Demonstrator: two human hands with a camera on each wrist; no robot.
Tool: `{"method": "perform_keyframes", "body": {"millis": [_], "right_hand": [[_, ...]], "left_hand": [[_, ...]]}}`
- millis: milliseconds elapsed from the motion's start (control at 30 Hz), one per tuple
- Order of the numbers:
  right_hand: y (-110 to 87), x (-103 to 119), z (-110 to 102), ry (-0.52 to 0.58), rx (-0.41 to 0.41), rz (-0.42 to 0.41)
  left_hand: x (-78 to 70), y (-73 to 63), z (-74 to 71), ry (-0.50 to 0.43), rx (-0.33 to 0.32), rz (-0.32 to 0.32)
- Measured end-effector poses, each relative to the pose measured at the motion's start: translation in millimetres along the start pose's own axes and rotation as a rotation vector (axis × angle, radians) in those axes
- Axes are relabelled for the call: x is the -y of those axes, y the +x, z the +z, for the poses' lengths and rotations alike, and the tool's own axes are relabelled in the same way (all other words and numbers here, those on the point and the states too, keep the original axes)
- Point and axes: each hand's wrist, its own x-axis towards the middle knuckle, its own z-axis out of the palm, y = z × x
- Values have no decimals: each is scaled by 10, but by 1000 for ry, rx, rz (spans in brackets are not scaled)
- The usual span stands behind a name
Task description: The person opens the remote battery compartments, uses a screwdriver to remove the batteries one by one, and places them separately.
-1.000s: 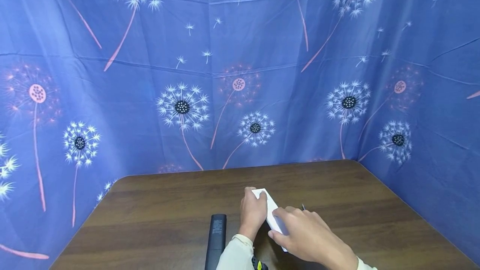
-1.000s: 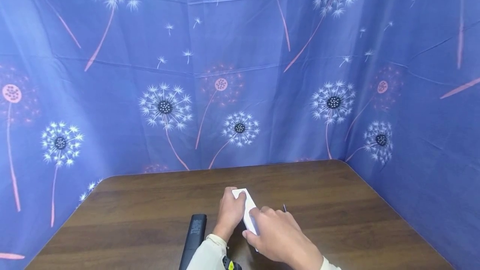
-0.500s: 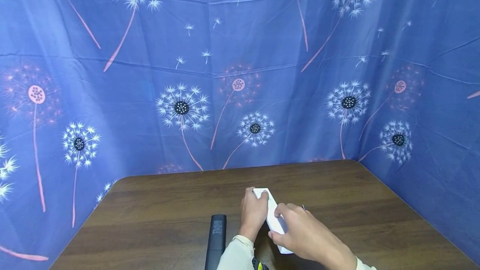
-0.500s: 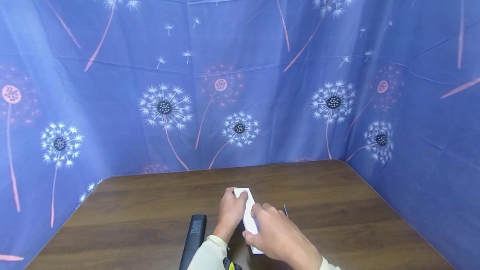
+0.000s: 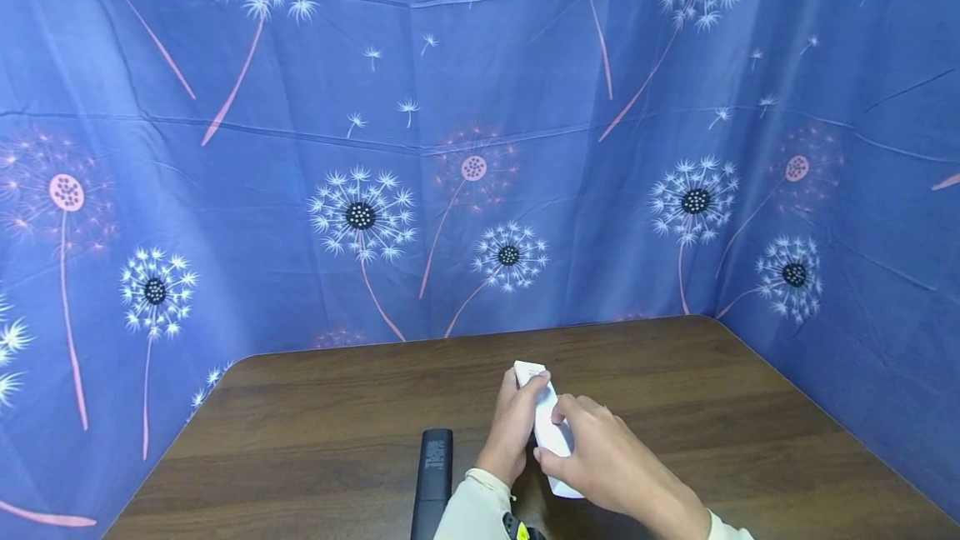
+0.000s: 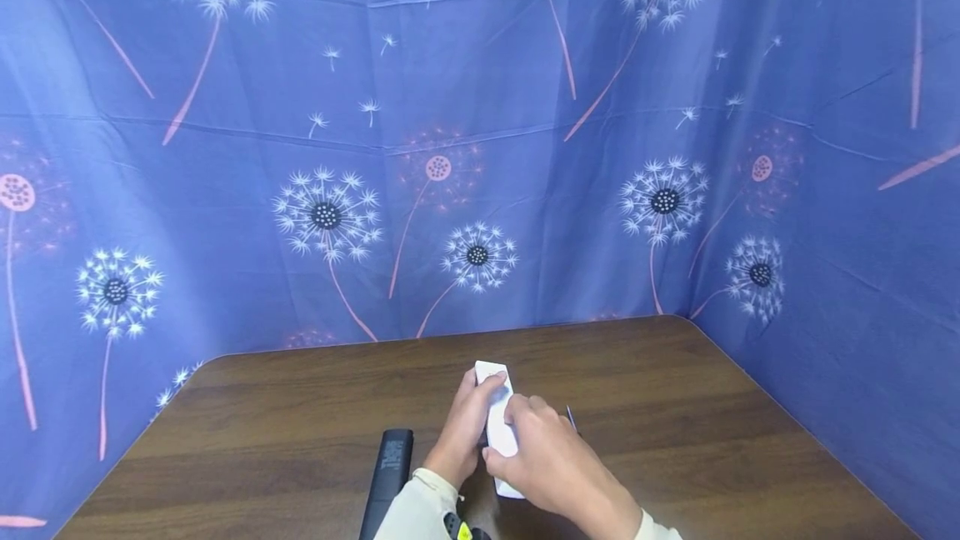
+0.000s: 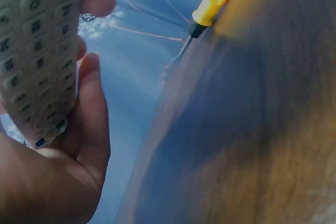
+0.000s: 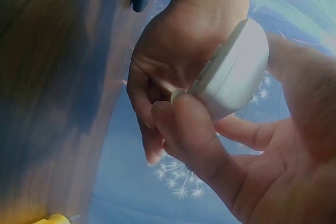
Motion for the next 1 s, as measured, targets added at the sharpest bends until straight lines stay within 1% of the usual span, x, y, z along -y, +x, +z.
{"method": "perform_keyframes", "body": {"millis": [100, 167, 233, 433, 600, 800, 1000], "right_hand": [[-1, 9, 4, 7, -4, -6], [-7, 13, 6, 10, -4, -5], [-10, 17, 8, 4, -5, -7], [-5, 23, 34, -23, -30, -35], [-9, 19, 42, -17, -32, -50], [-12, 5, 56, -37, -32, -72], [-30, -6, 81, -83, -43, -99]], "left_hand": [[-14, -15, 19, -39, 15, -1], [-17, -25, 36, -62, 13, -4], [-24, -36, 48, -75, 6, -8], [-20, -30, 61, -128, -9, 6], [-15, -18, 63, -165, -24, -2], [0, -18, 71, -164, -37, 10], [15, -26, 75, -173, -38, 1]]}}
